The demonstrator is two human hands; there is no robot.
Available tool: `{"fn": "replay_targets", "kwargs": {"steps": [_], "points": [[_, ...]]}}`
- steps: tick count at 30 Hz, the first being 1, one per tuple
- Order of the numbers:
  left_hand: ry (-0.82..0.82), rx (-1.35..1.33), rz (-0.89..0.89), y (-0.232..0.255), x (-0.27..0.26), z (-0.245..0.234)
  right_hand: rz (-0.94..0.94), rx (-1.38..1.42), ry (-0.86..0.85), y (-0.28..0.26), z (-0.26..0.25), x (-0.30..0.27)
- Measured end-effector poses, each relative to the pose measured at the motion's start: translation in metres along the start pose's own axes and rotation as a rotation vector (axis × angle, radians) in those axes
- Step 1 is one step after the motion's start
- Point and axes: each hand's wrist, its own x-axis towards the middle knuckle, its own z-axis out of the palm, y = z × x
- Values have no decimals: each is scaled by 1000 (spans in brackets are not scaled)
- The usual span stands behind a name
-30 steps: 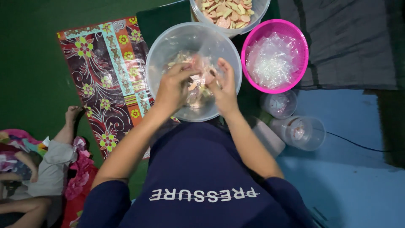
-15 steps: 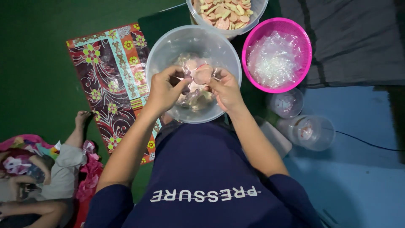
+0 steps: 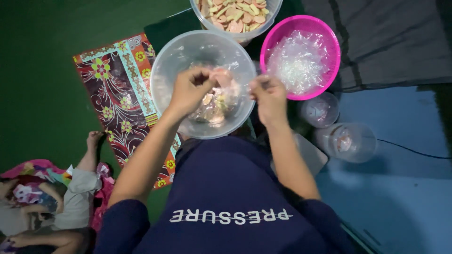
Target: Manually portioning and packaging sliced food items into small plastic bags.
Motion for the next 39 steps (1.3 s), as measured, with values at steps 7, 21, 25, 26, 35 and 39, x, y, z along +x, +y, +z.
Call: {"fn": "replay_targets", "kwargs": {"steps": [7,21,25,26,35,39], "points": [[145,217,206,-12,101,7,-32,376,371,10,-111,28],[-545,1363,-395,-113,33,-21,-186,-1457,-356,62,-183,113],[-415,1274,-333,-130,18,-22,-147,-1467,-180,40,-163,92],[-339,1267,-349,-122,18,-22,-263,-1396,-90,36,-155,85],[-283,716,-173,18,-14,-8,-174,-559,-203,-18,-13,-25],[-327,476,-104,17,-22,7,17,-368,-310,-2,25,-40]]}}
